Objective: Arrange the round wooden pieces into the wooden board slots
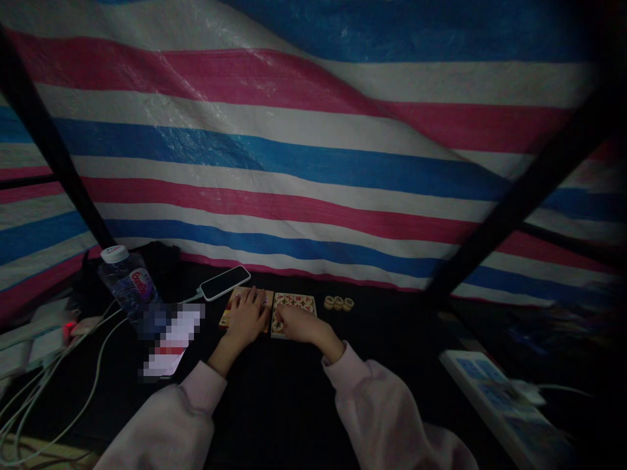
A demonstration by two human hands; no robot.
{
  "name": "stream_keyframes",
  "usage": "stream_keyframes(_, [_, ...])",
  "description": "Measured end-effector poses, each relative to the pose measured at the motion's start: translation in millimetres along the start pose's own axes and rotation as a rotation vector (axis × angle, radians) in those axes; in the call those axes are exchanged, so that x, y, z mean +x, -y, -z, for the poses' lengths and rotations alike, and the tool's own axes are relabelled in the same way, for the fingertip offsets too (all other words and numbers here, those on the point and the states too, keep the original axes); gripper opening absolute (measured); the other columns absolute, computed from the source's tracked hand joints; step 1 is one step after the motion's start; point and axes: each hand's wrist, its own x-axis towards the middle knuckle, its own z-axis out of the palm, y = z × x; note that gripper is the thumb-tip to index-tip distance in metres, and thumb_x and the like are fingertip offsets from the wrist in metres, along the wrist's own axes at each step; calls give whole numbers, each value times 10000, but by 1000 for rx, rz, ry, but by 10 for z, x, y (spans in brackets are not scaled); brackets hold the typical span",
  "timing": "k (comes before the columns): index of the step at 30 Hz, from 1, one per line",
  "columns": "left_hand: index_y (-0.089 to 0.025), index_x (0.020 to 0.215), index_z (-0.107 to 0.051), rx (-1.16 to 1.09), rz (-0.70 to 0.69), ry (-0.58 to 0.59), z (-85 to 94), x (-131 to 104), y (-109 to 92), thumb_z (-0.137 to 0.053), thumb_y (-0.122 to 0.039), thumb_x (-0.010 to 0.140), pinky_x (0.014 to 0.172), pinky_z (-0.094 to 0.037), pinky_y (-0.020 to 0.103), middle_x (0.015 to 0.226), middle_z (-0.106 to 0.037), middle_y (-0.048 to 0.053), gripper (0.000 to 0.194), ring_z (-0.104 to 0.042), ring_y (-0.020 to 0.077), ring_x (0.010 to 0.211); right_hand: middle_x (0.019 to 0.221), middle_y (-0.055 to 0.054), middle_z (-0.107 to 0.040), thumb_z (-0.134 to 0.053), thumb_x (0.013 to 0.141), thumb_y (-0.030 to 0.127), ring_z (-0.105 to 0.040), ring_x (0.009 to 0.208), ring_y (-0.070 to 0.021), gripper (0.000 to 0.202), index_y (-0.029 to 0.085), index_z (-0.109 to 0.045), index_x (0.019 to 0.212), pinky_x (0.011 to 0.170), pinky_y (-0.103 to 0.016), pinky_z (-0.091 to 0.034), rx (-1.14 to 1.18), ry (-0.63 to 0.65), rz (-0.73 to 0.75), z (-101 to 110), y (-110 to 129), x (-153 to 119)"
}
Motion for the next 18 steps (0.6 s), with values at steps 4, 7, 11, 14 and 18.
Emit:
stream_keyframes(4, [-214, 1330, -421, 3, 0, -7, -2, -1, -3, -278, -457, 914, 1062, -238, 469, 1416, -407, 108, 503, -342, 260, 1306, 965, -108, -660, -505, 783, 210, -623, 862, -217, 250, 170, -578, 1019, 666, -263, -424, 6, -8, 10, 14, 1, -17])
stream_keyframes(7, [-214, 1327, -427, 9, -5, -11, -1, -5, -3, -271, -459, 915, 1060, -244, 468, 1413, -410, 110, 504, -345, 261, 1304, 972, -103, -658, -508, 777, 202, -620, 866, -216, 249, 178, -580, 1014, 675, -266, -427, -9, -11, 5, 12, -7, -21])
stream_keyframes(11, [-220, 1330, -425, 8, -6, -24, -5, -5, 3, -266, -469, 915, 1053, -250, 476, 1414, -409, 109, 509, -348, 262, 1302, 974, -83, -654, -520, 760, 186, -616, 859, -205, 250, 193, -586, 1001, 668, -259, -427, -4, 4, -4, 4, -26, -13])
stream_keyframes(14, [-215, 1328, -427, 12, -9, -27, -6, -1, 4, -276, -465, 915, 1059, -243, 470, 1409, -415, 111, 507, -351, 259, 1301, 974, -80, -655, -533, 757, 195, -615, 860, -201, 248, 190, -591, 998, 676, -258, -426, 19, -23, -2, 34, -35, -22])
stream_keyframes(18, [-219, 1326, -430, 16, -6, -21, 5, -3, -4, -286, -453, 915, 1057, -248, 464, 1411, -413, 108, 494, -356, 258, 1296, 1003, -82, -664, -538, 764, 205, -616, 903, -206, 279, 191, -603, 1035, 714, -261, -433, 78, -67, 22, 104, -44, -50])
